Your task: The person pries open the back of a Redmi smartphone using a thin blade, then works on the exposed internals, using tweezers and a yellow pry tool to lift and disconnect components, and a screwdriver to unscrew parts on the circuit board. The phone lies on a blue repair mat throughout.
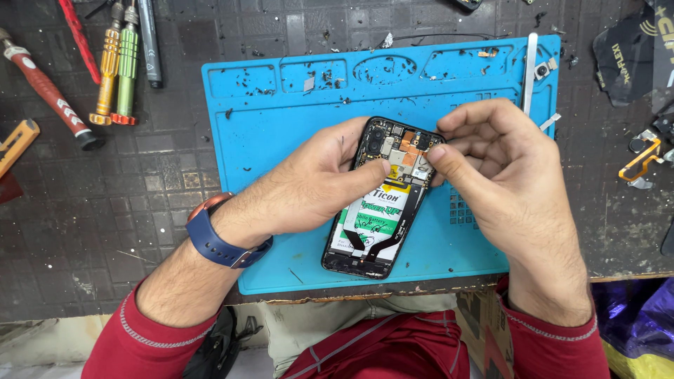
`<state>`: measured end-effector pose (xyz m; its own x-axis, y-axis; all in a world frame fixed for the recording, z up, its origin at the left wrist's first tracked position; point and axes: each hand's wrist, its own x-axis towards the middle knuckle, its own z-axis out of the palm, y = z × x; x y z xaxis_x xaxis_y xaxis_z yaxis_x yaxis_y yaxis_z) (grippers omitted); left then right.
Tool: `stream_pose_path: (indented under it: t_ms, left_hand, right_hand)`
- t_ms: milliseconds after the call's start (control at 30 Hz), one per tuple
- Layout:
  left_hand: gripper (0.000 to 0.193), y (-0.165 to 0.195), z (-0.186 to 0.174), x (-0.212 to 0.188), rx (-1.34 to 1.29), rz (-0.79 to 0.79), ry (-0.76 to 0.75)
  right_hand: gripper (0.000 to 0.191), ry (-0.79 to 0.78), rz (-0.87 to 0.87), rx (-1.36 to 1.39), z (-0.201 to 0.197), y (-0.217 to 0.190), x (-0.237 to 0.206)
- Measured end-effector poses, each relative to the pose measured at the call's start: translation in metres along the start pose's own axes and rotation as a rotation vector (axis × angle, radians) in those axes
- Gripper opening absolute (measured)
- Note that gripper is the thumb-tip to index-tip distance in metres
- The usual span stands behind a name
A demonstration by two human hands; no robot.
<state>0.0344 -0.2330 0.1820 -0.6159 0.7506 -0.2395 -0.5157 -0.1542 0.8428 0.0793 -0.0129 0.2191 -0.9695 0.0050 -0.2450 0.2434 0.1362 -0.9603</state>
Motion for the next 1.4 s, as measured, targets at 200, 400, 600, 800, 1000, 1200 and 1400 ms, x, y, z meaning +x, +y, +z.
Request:
stream_pose_path:
  t_ms: [200, 400, 600, 800, 1000, 1200, 1400]
  left_hand:
    - [0.034, 0.003, -0.003, -0.001, 0.081, 0.010, -0.037]
    - [0.035, 0.007, -0.002, -0.002, 0.136, -0.010, -0.051]
    - [0.037, 0.008, -0.001, -0.003, 0.198, 0.001, -0.020]
    - [0.034, 0.006, -0.002, -0.002, 0.177, 0.032, -0.033]
    - [0.033, 0.003, -0.001, -0.001, 0.132, 0.043, -0.035]
    - [0.033, 0.001, 0.000, -0.001, 0.087, 0.061, -0.039]
    - [0.032, -0.001, -0.001, -0.001, 0.103, 0.085, -0.034]
  right_hand:
    - [0.018, 0.001, 0.077, 0.006, -0.007, 0.002, 0.007]
    - [0.017, 0.029, 0.058, -0.006, -0.004, 0.004, 0.004]
    - [0.017, 0.088, 0.034, -0.045, 0.005, 0.001, 0.001]
    - [0.016, 0.063, 0.032, -0.018, 0.005, 0.001, 0.001]
    - [0.028, -0.018, 0.016, -0.100, -0.001, -0.001, 0.002]
    - [0.027, -0.003, 0.052, -0.078, 0.001, -0.001, 0.003]
    - [0.027, 0.040, 0.060, -0.087, 0.003, 0.000, 0.002]
